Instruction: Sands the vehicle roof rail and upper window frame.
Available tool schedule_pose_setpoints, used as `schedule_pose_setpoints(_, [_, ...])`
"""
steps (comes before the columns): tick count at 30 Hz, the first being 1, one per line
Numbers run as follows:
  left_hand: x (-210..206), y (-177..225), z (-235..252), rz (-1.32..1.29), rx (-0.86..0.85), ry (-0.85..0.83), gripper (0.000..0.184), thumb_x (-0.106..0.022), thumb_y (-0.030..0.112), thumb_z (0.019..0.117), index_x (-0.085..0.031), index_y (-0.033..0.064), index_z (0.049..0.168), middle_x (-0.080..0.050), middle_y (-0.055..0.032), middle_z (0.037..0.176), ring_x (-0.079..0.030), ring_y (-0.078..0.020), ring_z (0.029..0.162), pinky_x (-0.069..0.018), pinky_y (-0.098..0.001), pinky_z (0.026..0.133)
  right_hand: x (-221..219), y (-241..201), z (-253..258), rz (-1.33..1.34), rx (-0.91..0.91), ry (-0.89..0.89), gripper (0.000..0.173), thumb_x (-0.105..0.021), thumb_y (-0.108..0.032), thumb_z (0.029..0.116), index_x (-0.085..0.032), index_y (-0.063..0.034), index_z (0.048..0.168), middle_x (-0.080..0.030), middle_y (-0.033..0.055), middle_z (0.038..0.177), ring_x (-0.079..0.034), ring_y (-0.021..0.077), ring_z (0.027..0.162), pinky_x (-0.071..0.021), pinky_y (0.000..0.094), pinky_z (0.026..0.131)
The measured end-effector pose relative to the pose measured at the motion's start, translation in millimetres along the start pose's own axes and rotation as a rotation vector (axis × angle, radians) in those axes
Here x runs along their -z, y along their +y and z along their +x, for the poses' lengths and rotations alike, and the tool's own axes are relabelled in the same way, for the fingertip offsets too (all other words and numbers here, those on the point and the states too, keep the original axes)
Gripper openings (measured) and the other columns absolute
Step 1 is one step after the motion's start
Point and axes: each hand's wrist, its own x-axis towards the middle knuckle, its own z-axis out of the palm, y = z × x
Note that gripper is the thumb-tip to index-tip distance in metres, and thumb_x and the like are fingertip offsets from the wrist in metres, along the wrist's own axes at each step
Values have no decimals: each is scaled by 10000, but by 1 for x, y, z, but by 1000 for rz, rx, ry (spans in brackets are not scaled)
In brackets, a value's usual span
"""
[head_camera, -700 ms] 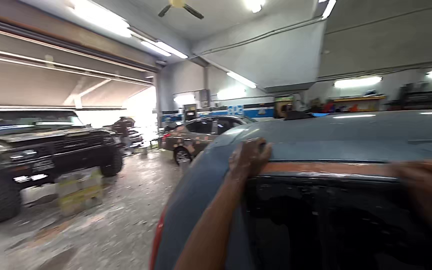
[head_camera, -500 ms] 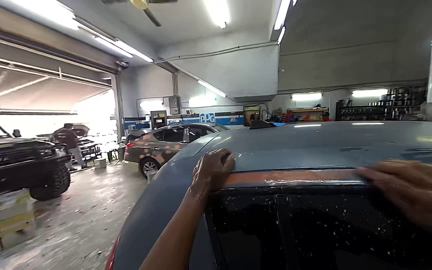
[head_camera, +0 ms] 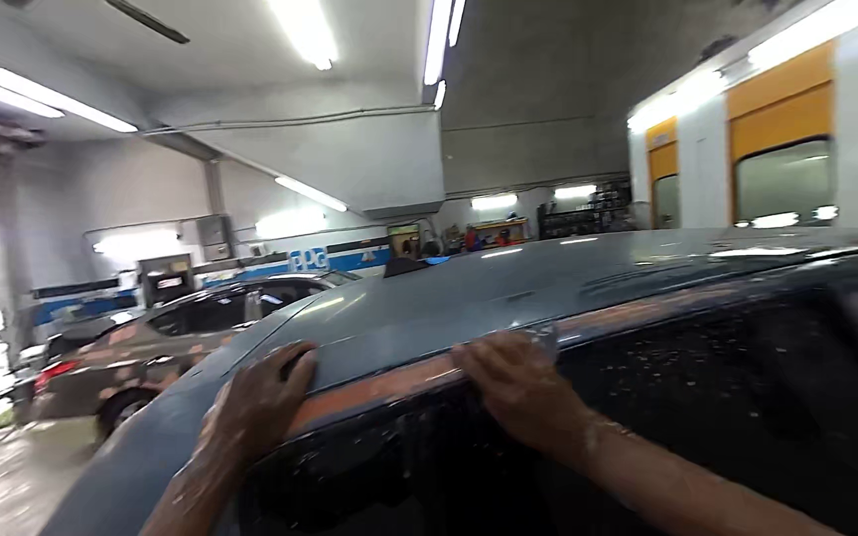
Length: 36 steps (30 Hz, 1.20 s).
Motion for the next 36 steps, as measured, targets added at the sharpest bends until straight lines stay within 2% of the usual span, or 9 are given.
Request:
schedule_pose_setpoints(6, [-6,-4,7,-36,-2,-37,512,-380,460,1016,-742,134,1175,-743,-130,1142,-701,-302,1084,-500,-583,952,123,265,-148,-130,-310,-54,462,-407,-187,968,-685,-139,1333,-666,104,1321,-601,290,1279,-456,516,1103])
schedule_pose_setpoints(8, [0,6,6,-46,-2,-67,491,-402,409,1022,-733,80,1171,-737,-172,1136,-700,-325,1083,-493,-578,962,124,258,-149,-156,-350,-59,458,-453,-166,929,-689,-72,1311,-663,153,1297,-601,331,1258,-467,534,1073])
schedule_pose_setpoints(14, [7,11,3,-68,23,-120,473,-423,376,1037,-717,55,1224,-721,-197,1190,-676,-337,1147,-465,-560,1028,28,58,-54,-61,-263,59,458,-556,-67,896,-693,-135,1328,-664,38,1371,-550,227,1361,-425,461,1162])
schedule_pose_setpoints(18, [0,-3,7,-77,6,-103,467,-433,379,1039,-720,60,1223,-725,-180,1198,-678,-313,1151,-471,-539,1035,51,128,-95,-145,-226,82,425,-513,-81,992,-669,-211,1365,-632,-20,1425,-543,164,1376,-453,415,1161])
schedule_pose_setpoints(22, [3,15,4,-71,38,-79,440,-451,354,1020,-733,52,1172,-730,-182,1153,-690,-315,1097,-476,-542,996,82,209,-140,-278,-385,106,509,-437,-58,928,-661,-152,1375,-636,91,1400,-580,301,1320,-460,547,1072])
schedule_pose_setpoints(26, [4,14,5,-73,23,-58,427,-463,356,1018,-737,61,1160,-739,-171,1130,-698,-302,1079,-484,-546,975,38,93,-81,-149,-381,136,340,-532,-143,998,-716,-148,1285,-656,24,1387,-544,217,1370,-434,484,1150])
schedule_pose_setpoints(29, [3,4,3,-86,12,-119,463,-450,391,1038,-719,64,1224,-728,-183,1185,-689,-306,1131,-482,-530,1007,17,11,-37,-35,-250,30,442,-566,-78,934,-682,-170,1350,-653,16,1405,-559,222,1365,-448,490,1129])
schedule_pose_setpoints(34, [-12,-36,11,-141,-52,-128,432,-452,377,1061,-717,89,1247,-728,-151,1212,-680,-206,1154,-489,-395,1028,61,149,-101,-184,-243,92,322,-514,-162,1019,-724,-204,1259,-684,-18,1333,-595,154,1306,-485,406,1115])
schedule_pose_setpoints(36, [-10,-23,11,-169,-25,-99,410,-477,326,1046,-731,45,1203,-734,-185,1169,-690,-219,1121,-493,-389,1005,97,230,-147,-216,-309,80,362,-476,-130,996,-724,-155,1259,-683,69,1315,-619,258,1271,-488,507,1076])
